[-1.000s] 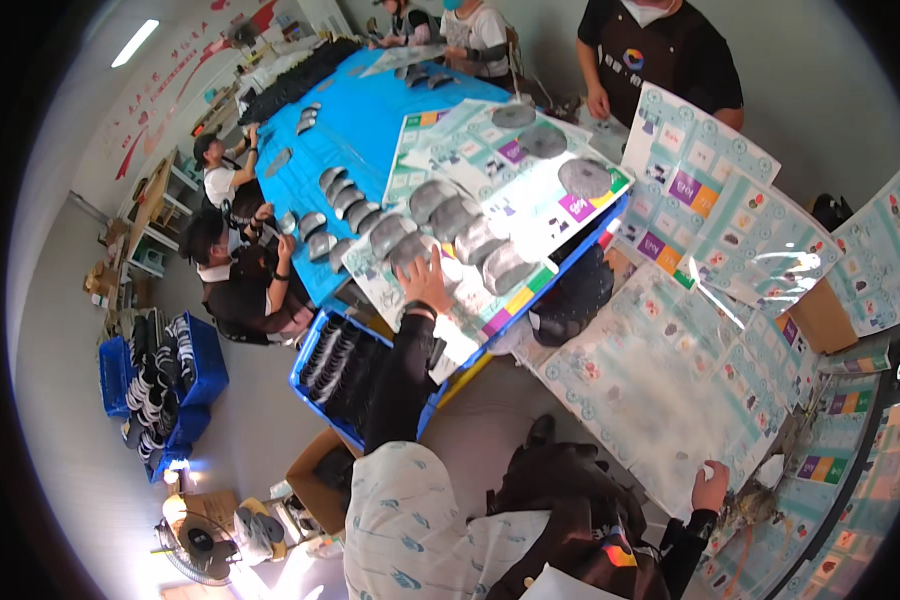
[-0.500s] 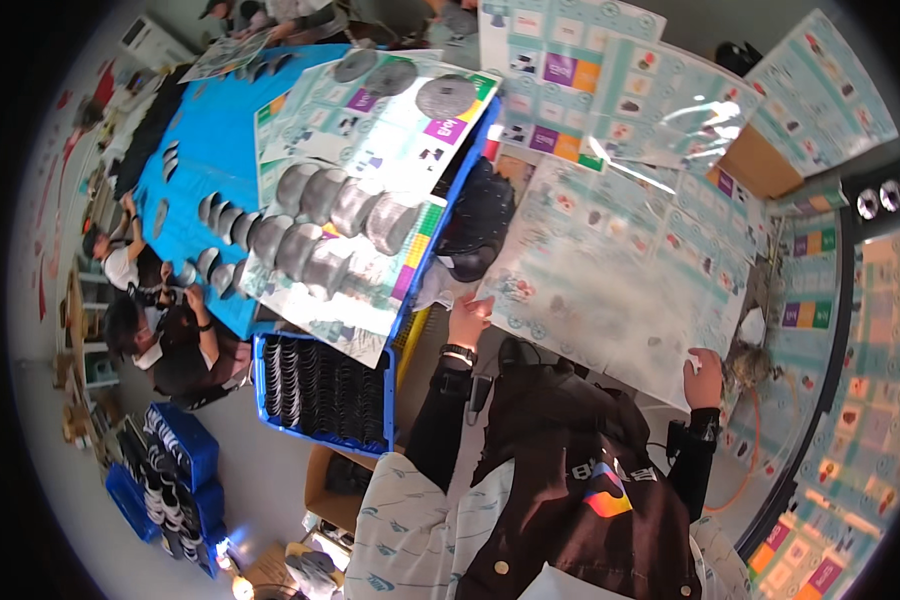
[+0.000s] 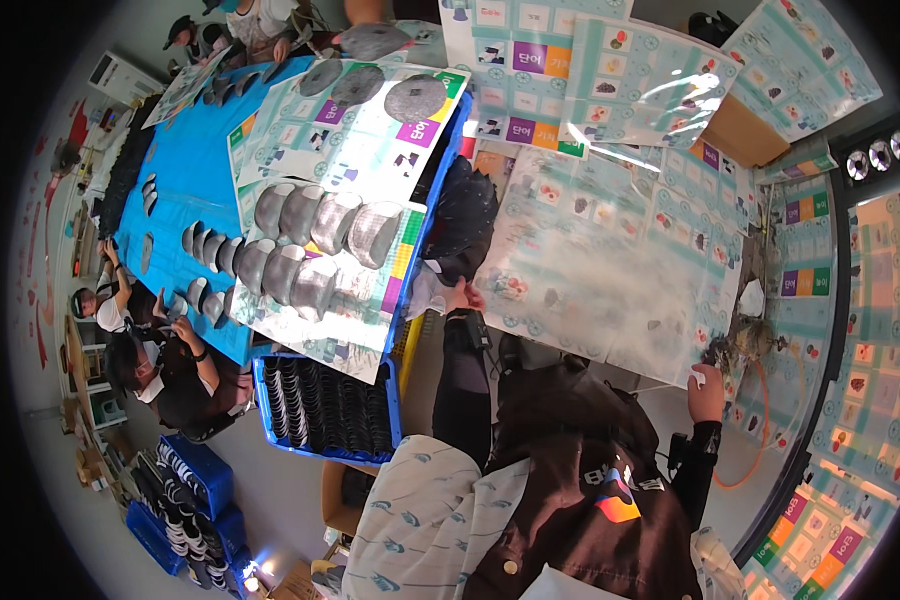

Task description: Applying adhesive and assembling shoe components in a factory setting.

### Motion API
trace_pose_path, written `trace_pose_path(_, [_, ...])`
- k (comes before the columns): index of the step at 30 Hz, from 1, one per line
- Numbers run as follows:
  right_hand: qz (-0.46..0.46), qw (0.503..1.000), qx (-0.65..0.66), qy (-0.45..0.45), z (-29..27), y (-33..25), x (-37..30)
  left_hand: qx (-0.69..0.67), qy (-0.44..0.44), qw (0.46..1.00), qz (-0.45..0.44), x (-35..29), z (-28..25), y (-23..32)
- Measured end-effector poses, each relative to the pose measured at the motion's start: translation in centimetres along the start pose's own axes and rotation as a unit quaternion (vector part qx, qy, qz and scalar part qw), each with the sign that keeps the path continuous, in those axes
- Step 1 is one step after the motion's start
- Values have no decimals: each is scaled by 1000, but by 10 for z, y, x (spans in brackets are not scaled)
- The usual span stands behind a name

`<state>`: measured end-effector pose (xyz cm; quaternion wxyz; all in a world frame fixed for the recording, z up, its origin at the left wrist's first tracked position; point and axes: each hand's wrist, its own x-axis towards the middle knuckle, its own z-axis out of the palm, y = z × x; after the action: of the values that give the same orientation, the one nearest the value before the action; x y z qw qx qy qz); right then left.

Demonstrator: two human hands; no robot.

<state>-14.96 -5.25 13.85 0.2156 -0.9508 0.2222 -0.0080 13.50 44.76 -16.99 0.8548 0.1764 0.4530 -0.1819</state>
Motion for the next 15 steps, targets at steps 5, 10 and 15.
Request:
trace_pose_path(5, [35, 999, -32, -15, 0, 43, -22, 30, 175, 968, 177, -61, 48, -25])
trace_pose_path(10, [59, 996, 29, -58, 13, 117, -28, 436, 356, 692, 452, -123, 24, -53])
trace_pose_path(15, [9, 932, 308, -191, 6, 57, 18, 650, 54, 629, 423, -243, 109, -147])
